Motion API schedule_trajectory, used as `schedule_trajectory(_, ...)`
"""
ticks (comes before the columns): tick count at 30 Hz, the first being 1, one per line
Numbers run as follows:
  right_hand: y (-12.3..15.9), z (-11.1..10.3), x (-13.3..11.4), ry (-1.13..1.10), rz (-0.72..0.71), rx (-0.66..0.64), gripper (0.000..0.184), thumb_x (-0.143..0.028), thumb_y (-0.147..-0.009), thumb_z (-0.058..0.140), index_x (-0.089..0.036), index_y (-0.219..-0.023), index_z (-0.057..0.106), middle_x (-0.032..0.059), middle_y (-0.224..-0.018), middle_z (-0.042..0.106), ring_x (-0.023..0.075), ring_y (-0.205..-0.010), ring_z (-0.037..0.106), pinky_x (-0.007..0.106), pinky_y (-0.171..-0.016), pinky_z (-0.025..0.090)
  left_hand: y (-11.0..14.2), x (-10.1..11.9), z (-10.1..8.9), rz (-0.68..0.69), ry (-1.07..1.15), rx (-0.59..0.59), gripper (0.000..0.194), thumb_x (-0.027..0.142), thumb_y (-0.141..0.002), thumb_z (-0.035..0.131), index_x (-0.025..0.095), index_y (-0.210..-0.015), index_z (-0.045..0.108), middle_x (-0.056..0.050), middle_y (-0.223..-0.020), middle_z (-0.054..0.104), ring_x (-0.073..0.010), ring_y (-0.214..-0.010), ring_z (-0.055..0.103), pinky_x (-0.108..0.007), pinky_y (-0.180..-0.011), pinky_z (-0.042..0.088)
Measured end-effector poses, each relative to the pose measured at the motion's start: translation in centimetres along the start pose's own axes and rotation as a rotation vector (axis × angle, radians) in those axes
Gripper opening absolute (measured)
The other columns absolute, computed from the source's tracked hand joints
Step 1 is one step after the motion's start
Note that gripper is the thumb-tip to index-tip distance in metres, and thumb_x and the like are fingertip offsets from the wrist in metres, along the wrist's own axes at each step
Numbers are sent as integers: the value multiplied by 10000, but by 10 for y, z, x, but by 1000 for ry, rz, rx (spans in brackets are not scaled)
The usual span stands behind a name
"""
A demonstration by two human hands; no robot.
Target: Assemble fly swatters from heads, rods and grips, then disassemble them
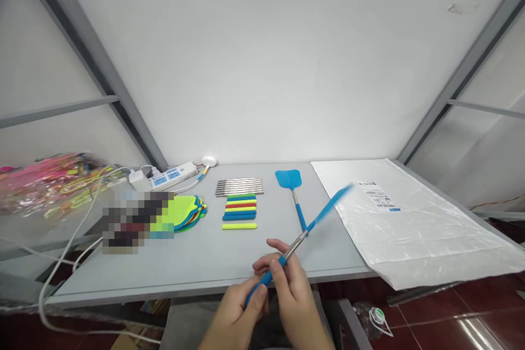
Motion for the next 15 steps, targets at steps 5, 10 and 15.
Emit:
schedule_trajectory(5,-28,-33,-7,277,-9,198,524,-519,-967,394,-189,-1371,452,-52,-573,505,148,-561,520,263,-591,443,-38,16,16,221,-314,-219,401,481,-960,415,213,-800,667,-27,-780,712,-187,-687,630,-259,-609,392)
schedule_trajectory(10,-77,-83,-26,689,76,346,563,-515,-951,378,-196,-1414,395,-52,-586,484,189,-550,522,296,-565,410,-77,32,4,250,-344,-107,259,385,-972,444,242,-893,645,-3,-881,681,-169,-806,633,-260,-726,452)
schedule_trajectory(15,-126,-104,-18,1045,209,288,437,-387,-936,350,-183,-1298,485,42,-761,653,248,-762,643,333,-703,438,-114,35,10,288,-466,-11,283,346,-879,597,275,-1153,597,-61,-1251,574,-268,-1078,557,-395,-877,477)
Point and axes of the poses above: each hand's wrist, its own y-axis away from the middle knuckle, its own z-axis out of the palm, x = y × z, the point moved 3 cm from there along -y, towards the middle knuckle
